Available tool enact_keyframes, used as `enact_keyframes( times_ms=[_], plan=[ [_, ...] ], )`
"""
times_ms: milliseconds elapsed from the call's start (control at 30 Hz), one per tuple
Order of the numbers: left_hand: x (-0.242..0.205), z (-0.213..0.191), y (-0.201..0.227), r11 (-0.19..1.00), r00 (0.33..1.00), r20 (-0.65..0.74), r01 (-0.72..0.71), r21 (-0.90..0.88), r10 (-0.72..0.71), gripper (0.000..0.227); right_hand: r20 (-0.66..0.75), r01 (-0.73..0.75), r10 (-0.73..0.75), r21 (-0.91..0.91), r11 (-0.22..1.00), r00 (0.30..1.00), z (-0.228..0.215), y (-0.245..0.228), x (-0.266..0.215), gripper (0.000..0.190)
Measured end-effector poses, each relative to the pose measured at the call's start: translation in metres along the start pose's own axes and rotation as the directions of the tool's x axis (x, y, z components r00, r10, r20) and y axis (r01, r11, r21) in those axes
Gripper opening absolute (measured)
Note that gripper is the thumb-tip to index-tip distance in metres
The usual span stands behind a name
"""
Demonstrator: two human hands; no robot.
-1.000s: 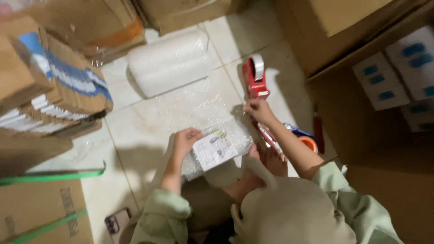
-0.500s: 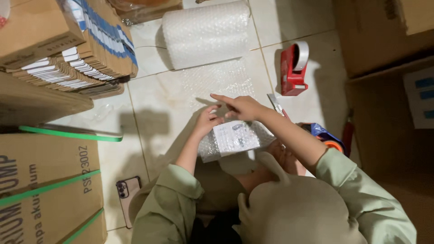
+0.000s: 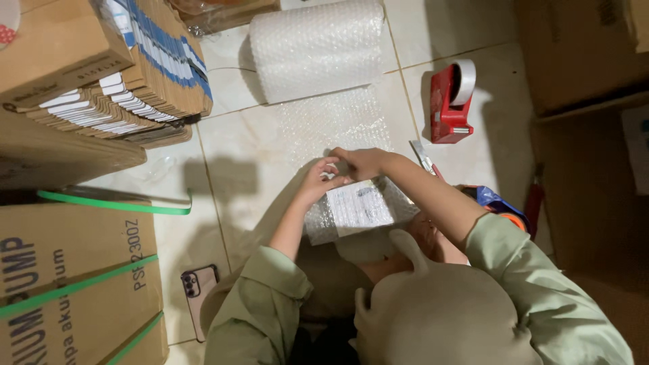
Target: The person sits on the floor and wraps small boxes in bubble wrap. They use a tape dispenser to secure the bubble wrap around the items and place the wrapped packages into a larger cardboard box.
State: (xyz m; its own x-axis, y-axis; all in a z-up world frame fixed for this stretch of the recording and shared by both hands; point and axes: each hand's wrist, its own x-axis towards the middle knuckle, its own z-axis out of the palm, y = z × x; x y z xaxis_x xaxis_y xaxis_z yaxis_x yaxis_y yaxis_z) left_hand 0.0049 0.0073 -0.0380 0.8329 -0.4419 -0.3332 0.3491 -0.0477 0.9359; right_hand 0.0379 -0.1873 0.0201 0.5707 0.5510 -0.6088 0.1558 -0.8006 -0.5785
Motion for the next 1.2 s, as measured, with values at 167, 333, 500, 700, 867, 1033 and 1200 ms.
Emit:
enact_keyframes(
  times_ms=[167,333,500,700,867,1033,1200],
  plan=[
    [-0.002,0.004,0.010,1.000,0.999,0.038,0.005,0.027,-0.006,0.046,-0.016,0.093,-0.093,0.072,0.993,0.996,-0.005,0.003,-0.011,0.062],
    [-0.010,0.010,0.025,0.994,0.993,0.113,0.007,0.105,-0.019,0.016,-0.110,-0.046,0.032,-0.125,0.991,0.993,0.003,-0.001,-0.005,0.064],
    [-0.030,0.013,0.050,0.967,0.994,0.111,-0.030,0.252,0.002,0.019,-0.362,-0.171,0.110,-0.141,0.975,0.926,-0.004,-0.009,-0.033,0.044],
    [-0.019,0.007,0.038,0.964,0.995,0.100,-0.035,0.265,0.008,0.018,-0.460,0.115,-0.151,-0.106,0.988,0.875,0.037,-0.026,-0.078,0.056],
    [-0.031,0.005,0.058,0.979,0.978,0.187,0.060,0.194,-0.097,0.023,-0.325,0.040,-0.261,-0.555,0.831,0.909,0.062,-0.057,-0.102,0.107],
    [-0.020,-0.003,0.030,0.980,0.976,0.176,0.096,0.176,-0.128,0.027,-0.316,0.012,-0.268,-0.626,0.780,0.910,0.071,-0.042,-0.088,0.105],
    [-0.015,-0.004,0.035,0.967,0.981,0.154,0.075,0.244,-0.115,0.027,-0.243,0.054,-0.262,-0.628,0.776,0.934,0.056,-0.036,-0.081,0.106]
  ],
)
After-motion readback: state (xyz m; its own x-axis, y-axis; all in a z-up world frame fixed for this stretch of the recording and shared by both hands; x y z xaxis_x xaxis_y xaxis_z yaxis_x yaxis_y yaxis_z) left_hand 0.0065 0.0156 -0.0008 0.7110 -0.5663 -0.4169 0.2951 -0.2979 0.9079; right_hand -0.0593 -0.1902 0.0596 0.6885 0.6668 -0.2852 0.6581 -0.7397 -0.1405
